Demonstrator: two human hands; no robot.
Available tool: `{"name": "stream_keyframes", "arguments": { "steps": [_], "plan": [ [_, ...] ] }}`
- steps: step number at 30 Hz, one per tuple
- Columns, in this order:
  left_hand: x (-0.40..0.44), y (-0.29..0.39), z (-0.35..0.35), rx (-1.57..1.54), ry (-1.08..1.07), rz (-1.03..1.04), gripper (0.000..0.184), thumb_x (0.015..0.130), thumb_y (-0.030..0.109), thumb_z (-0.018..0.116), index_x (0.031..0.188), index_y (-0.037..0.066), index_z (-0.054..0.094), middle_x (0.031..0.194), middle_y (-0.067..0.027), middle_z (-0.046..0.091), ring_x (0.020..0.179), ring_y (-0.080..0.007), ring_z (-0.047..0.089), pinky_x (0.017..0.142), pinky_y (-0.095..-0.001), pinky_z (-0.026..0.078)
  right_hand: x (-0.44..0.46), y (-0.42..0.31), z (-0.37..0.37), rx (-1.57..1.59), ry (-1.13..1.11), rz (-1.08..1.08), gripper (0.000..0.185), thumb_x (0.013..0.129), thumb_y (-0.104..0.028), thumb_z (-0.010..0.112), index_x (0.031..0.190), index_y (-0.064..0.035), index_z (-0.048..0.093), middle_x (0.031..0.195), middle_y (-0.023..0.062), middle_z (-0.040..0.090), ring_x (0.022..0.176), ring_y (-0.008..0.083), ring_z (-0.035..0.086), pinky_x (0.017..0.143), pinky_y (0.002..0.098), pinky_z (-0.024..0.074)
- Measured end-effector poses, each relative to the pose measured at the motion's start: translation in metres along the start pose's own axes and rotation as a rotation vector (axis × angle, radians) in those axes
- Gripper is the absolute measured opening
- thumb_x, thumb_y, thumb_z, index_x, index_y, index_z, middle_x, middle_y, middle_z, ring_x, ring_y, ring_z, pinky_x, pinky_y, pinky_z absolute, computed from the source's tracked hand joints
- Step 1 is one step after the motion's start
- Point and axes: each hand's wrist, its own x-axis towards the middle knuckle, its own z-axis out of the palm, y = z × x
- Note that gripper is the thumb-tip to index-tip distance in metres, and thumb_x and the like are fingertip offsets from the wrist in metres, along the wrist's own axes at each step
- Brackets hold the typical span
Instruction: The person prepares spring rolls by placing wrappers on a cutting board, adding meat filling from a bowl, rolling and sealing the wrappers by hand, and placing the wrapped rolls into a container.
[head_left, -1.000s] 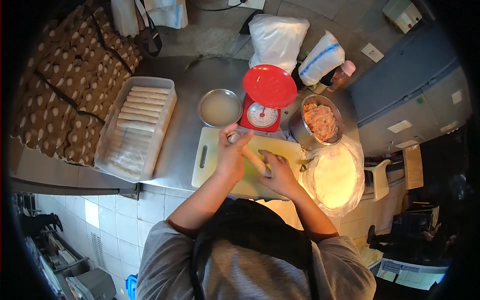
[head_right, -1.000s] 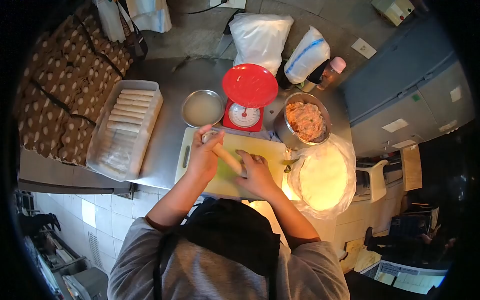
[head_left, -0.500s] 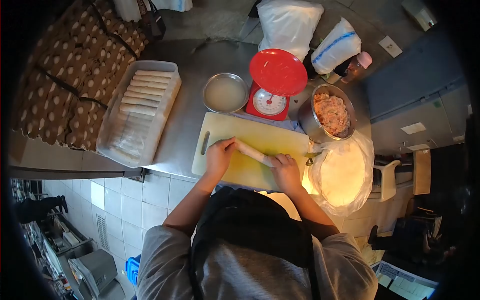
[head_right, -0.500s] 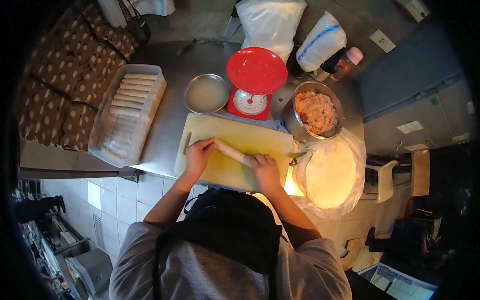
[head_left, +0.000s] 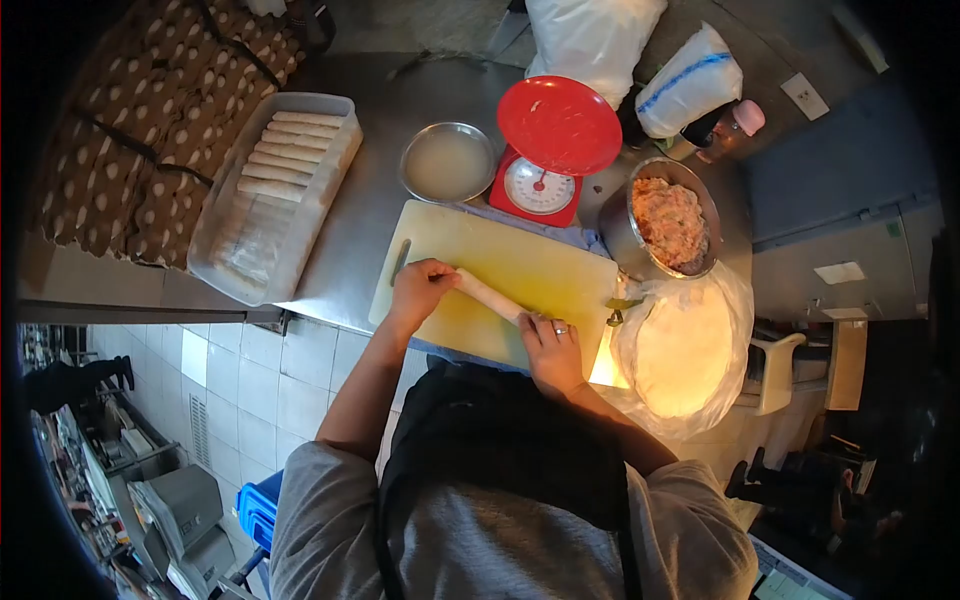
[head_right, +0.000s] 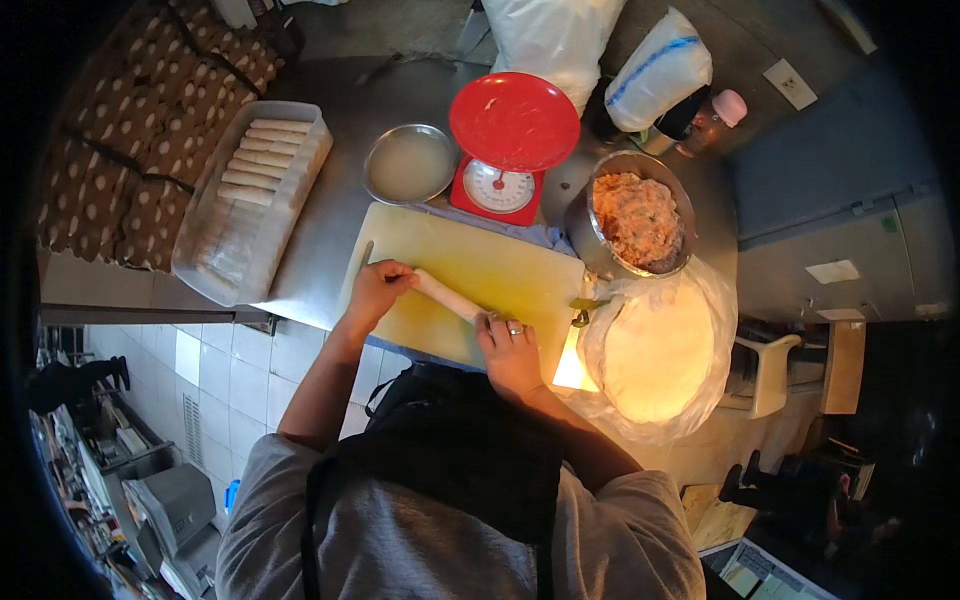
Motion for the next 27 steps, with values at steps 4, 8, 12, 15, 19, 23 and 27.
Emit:
{"name": "stream_keyframes", "arguments": {
  "steps": [4, 8, 12, 15, 19, 23, 27],
  "plan": [
    [-0.010, 0.004, -0.015, 0.056, -0.122, -0.002, 0.013, 0.084, 0.007, 0.069, 0.094, -0.001, 0.067, 0.087, -0.0073, 0.069, 0.084, -0.0141, 0.065, 0.075, -0.0262, 0.050, -0.004, 0.002, 0.001, 0.082, -0.045, -0.030, 0.037, 0.078, -0.011, 0.063, 0.113, -0.0033, 0.061, 0.100, 0.0104, 0.058, 0.089, 0.0265, 0.055, 0.076, 0.0411, 0.0422],
    [-0.028, 0.006, -0.016, 0.079, 0.038, 0.189, 0.012, 0.086, 0.008, 0.065, 0.094, 0.000, 0.067, 0.089, -0.0126, 0.068, 0.084, -0.0194, 0.066, 0.074, -0.0308, 0.050, 0.011, -0.003, -0.004, 0.142, -0.097, 0.006, 0.037, 0.078, -0.011, 0.059, 0.113, -0.0031, 0.059, 0.096, 0.0101, 0.057, 0.087, 0.0276, 0.055, 0.075, 0.0411, 0.0437],
    [-0.035, 0.002, -0.003, -0.018, 0.053, 0.176, 0.018, 0.088, 0.003, 0.061, 0.106, 0.000, 0.063, 0.095, -0.0111, 0.069, 0.090, -0.0195, 0.066, 0.082, -0.0288, 0.050, 0.033, -0.007, 0.002, 0.256, -0.124, 0.044, 0.039, 0.075, -0.012, 0.064, 0.112, -0.0020, 0.058, 0.098, 0.0135, 0.057, 0.089, 0.0315, 0.057, 0.077, 0.0430, 0.0456],
    [-0.044, 0.015, -0.001, 0.086, 0.094, 0.198, 0.022, 0.089, 0.002, 0.059, 0.111, 0.000, 0.061, 0.099, -0.0110, 0.069, 0.094, -0.0207, 0.066, 0.084, -0.0292, 0.050, 0.040, -0.009, 0.019, 0.233, -0.212, 0.017, 0.041, 0.073, -0.012, 0.068, 0.111, -0.0017, 0.058, 0.101, 0.0156, 0.058, 0.091, 0.0332, 0.058, 0.077, 0.0438, 0.0478],
    [-0.057, 0.030, -0.028, -0.113, 0.095, 0.104, 0.029, 0.089, 0.002, 0.059, 0.118, 0.002, 0.057, 0.109, -0.0121, 0.067, 0.102, -0.0220, 0.064, 0.087, -0.0301, 0.049, 0.059, -0.011, 0.009, 0.223, -0.406, 0.035, 0.045, 0.073, -0.007, 0.069, 0.116, 0.0009, 0.056, 0.102, 0.0143, 0.060, 0.092, 0.0292, 0.061, 0.079, 0.0391, 0.0499],
    [-0.064, 0.040, -0.100, 0.025, 0.256, 0.274, 0.031, 0.090, 0.004, 0.059, 0.121, 0.005, 0.057, 0.118, -0.0129, 0.062, 0.109, -0.0242, 0.060, 0.089, -0.0333, 0.048, 0.094, 0.011, 0.018, 0.870, -0.851, 0.295, 0.036, 0.079, -0.006, 0.069, 0.112, 0.0008, 0.057, 0.092, 0.0057, 0.061, 0.084, 0.0152, 0.061, 0.073, 0.0294, 0.0501],
    [-0.057, 0.031, -0.206, 0.361, 0.410, 0.223, 0.031, 0.092, 0.010, 0.058, 0.123, 0.008, 0.058, 0.123, -0.0134, 0.061, 0.111, -0.0268, 0.059, 0.098, -0.0406, 0.043, 0.176, -0.027, -0.001, 1.324, -0.980, 0.509, 0.034, 0.082, -0.007, 0.069, 0.114, -0.0025, 0.058, 0.095, 0.0015, 0.062, 0.085, 0.0108, 0.059, 0.078, 0.0249, 0.0481]
  ]
}}
